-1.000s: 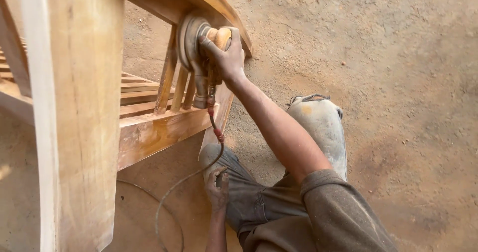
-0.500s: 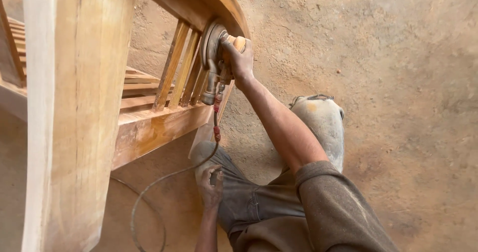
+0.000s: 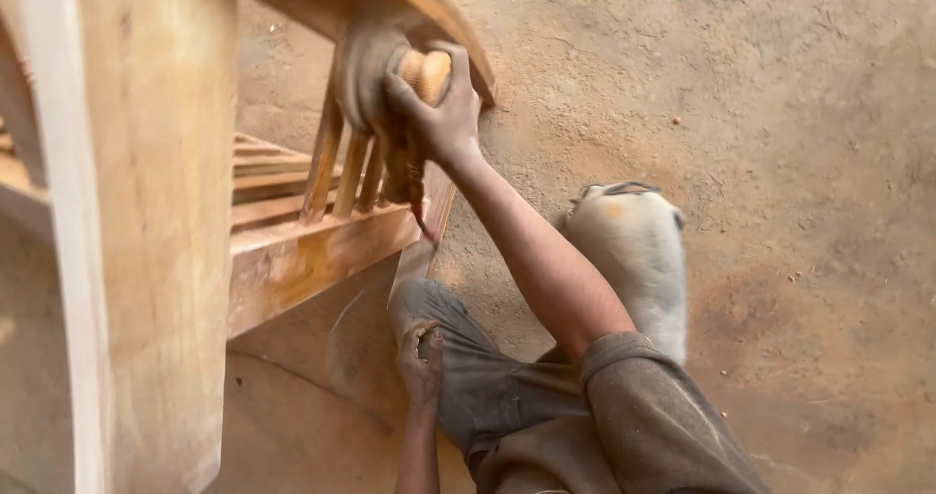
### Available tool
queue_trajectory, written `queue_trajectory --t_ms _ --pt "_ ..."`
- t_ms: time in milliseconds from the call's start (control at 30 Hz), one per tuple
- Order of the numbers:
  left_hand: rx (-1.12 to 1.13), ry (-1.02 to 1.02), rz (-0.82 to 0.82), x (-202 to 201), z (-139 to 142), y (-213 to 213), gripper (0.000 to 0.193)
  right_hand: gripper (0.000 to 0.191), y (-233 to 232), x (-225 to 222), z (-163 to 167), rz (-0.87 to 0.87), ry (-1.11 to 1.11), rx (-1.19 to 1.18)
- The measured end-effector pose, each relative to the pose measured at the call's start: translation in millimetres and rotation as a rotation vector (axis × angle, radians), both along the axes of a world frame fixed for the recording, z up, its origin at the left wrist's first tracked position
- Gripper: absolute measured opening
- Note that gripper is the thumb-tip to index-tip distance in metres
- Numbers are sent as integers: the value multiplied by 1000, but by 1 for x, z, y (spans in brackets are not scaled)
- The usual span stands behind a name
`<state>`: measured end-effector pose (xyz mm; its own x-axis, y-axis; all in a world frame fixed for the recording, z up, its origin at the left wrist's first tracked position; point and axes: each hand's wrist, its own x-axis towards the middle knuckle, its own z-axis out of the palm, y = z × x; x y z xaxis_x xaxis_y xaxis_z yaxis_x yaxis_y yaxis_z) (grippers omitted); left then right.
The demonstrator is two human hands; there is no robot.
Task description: The person kneels on a dirt floor and sands a slatted wooden bench with a handheld orbital sander, working along the armrest, top rail, and slats, repositioning around the bench to sand different sections.
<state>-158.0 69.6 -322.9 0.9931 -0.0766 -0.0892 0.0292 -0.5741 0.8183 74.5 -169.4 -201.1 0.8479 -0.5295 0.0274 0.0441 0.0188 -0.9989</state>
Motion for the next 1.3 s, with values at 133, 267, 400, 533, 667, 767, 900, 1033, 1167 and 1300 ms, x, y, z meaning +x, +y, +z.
queue_trajectory --t_ms 133,267,400,533,667,767,900,1033,1167,1300 --pt "138 21 -183 26 -8 -12 31 65 -27 4 -49 30 377 411" --pt "364 -88 -311 45 -15 -26 21 55 -38 16 -80 -88 215 524" --pt "416 -32 -349 50 -19 -30 20 58 -37 20 -94 -71 418 495" --pt "488 -46 -455 49 -25 -30 24 70 -26 14 -90 14 160 112" --pt "496 43 -510 51 -25 -32 46 72 -8 1 -58 16 -39 -50" --pt "499 116 -584 62 -21 -32 72 75 1 0 -50 -144 -119 2" --pt "525 206 -821 79 -18 -30 70 70 -11 9 -84 -93 95 136" --pt "531 170 -1028 90 -26 -31 60 64 -44 23 -132 27 334 446" --pt "473 153 -957 91 -25 -32 57 56 -59 24 -148 -70 384 666" --pt "487 76 -930 91 -21 -30 54 50 -61 24 -149 -108 343 573"
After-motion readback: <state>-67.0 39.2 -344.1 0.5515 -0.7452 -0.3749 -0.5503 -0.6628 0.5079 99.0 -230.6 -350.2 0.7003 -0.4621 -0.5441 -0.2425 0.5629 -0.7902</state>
